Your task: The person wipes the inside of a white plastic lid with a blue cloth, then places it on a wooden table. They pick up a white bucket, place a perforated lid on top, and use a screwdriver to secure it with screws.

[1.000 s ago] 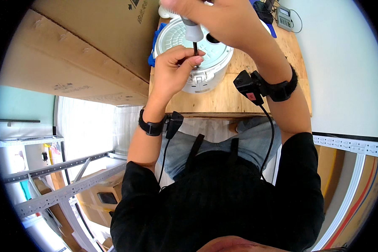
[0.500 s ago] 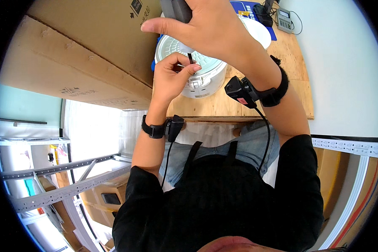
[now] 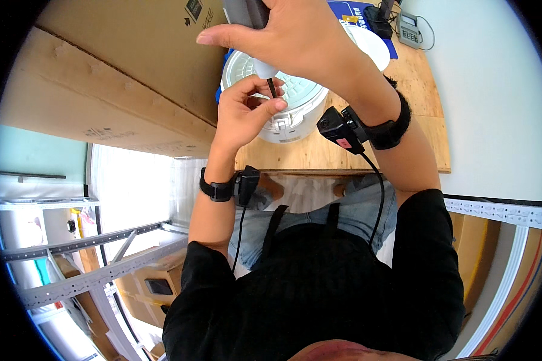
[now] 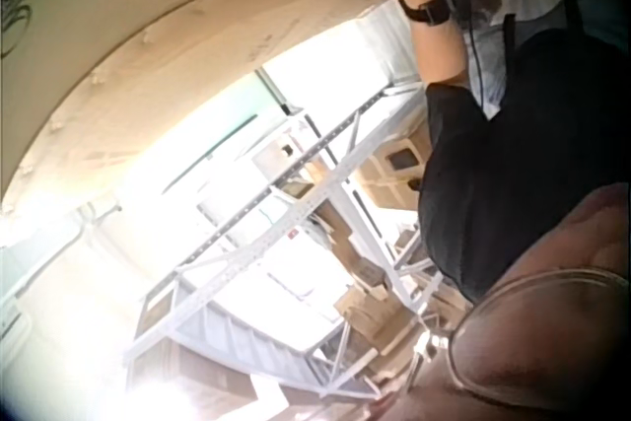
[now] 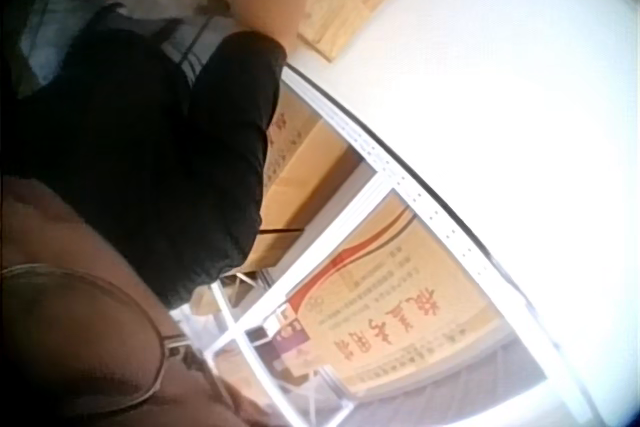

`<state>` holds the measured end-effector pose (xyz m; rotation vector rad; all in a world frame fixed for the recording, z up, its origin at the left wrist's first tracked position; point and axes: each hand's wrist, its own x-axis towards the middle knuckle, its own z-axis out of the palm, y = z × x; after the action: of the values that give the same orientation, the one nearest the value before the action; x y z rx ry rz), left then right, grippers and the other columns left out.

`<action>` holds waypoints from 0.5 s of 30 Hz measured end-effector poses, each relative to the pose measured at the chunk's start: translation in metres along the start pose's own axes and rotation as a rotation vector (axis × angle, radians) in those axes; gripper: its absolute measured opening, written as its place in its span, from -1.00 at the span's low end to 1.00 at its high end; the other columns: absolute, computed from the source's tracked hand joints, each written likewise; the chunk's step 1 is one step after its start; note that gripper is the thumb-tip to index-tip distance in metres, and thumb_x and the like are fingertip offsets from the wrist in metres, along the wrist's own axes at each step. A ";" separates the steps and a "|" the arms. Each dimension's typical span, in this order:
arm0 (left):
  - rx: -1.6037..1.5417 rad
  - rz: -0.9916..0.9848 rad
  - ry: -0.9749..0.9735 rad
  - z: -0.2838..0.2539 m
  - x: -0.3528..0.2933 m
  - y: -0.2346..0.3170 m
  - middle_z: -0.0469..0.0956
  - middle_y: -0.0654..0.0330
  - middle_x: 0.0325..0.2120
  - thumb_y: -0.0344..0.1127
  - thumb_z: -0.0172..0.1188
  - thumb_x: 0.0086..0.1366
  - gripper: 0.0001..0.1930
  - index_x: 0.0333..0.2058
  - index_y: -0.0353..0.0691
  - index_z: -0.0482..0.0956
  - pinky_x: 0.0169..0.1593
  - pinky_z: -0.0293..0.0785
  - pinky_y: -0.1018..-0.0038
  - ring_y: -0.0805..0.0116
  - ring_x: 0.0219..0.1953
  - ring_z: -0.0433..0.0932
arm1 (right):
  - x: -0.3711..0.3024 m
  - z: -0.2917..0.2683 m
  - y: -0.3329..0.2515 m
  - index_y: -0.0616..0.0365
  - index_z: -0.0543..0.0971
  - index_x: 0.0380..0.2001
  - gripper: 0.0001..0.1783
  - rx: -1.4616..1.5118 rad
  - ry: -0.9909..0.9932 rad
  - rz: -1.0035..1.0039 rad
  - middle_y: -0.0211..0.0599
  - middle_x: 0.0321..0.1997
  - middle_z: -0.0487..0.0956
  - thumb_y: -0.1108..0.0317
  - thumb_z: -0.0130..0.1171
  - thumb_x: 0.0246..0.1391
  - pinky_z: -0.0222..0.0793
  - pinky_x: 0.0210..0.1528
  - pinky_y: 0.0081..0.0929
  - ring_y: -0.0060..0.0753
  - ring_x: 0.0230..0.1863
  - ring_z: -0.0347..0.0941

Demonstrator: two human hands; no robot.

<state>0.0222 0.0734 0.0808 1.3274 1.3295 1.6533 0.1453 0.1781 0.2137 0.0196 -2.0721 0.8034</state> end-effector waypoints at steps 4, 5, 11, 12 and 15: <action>0.053 -0.038 0.037 -0.003 -0.003 -0.006 0.61 0.26 -0.44 -0.50 0.31 0.19 -0.88 -0.45 -0.32 0.52 -0.29 0.47 0.63 0.58 -0.34 0.52 | -0.001 0.004 -0.002 0.18 0.45 -0.02 -0.66 0.015 0.006 -0.081 -0.10 -0.16 0.39 0.42 0.15 0.11 0.31 -0.08 -0.39 -0.21 -0.19 0.37; 0.047 -0.042 0.016 -0.005 -0.002 -0.007 0.61 0.26 -0.44 -0.51 0.29 0.21 -0.89 -0.45 -0.33 0.52 -0.29 0.47 0.62 0.57 -0.35 0.52 | 0.002 0.010 0.012 0.19 0.45 -0.02 -0.67 0.069 0.001 -0.143 -0.10 -0.14 0.39 0.43 0.13 0.12 0.31 -0.07 -0.39 -0.21 -0.19 0.37; 0.001 -0.056 -0.094 -0.011 0.001 -0.003 0.63 0.22 -0.39 -0.51 0.19 0.29 -0.90 -0.43 -0.35 0.53 -0.25 0.46 0.62 0.55 -0.33 0.51 | 0.012 0.013 0.036 0.21 0.44 0.00 -0.65 0.303 -0.044 -0.200 -0.07 -0.05 0.38 0.52 0.08 0.10 0.31 -0.05 -0.38 -0.17 -0.16 0.38; 0.019 -0.060 -0.094 -0.014 -0.004 -0.002 0.63 0.22 -0.38 -0.51 0.17 0.31 -0.90 -0.43 -0.35 0.53 -0.24 0.46 0.62 0.54 -0.31 0.52 | 0.010 0.015 0.031 0.21 0.44 0.00 -0.63 0.301 -0.032 -0.200 -0.07 -0.05 0.37 0.52 0.10 0.09 0.31 -0.05 -0.38 -0.17 -0.16 0.38; 0.007 -0.103 -0.124 -0.014 0.000 0.005 0.62 0.20 -0.32 -0.52 0.19 0.28 -0.93 -0.41 -0.37 0.53 -0.19 0.47 0.61 0.53 -0.27 0.52 | 0.003 0.001 0.002 0.19 0.44 0.00 -0.59 0.074 0.009 -0.161 -0.08 -0.08 0.37 0.51 0.18 0.04 0.32 -0.07 -0.36 -0.15 -0.16 0.37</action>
<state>0.0091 0.0675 0.0853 1.3205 1.3089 1.4742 0.1424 0.1794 0.2144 0.2209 -2.0024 0.7787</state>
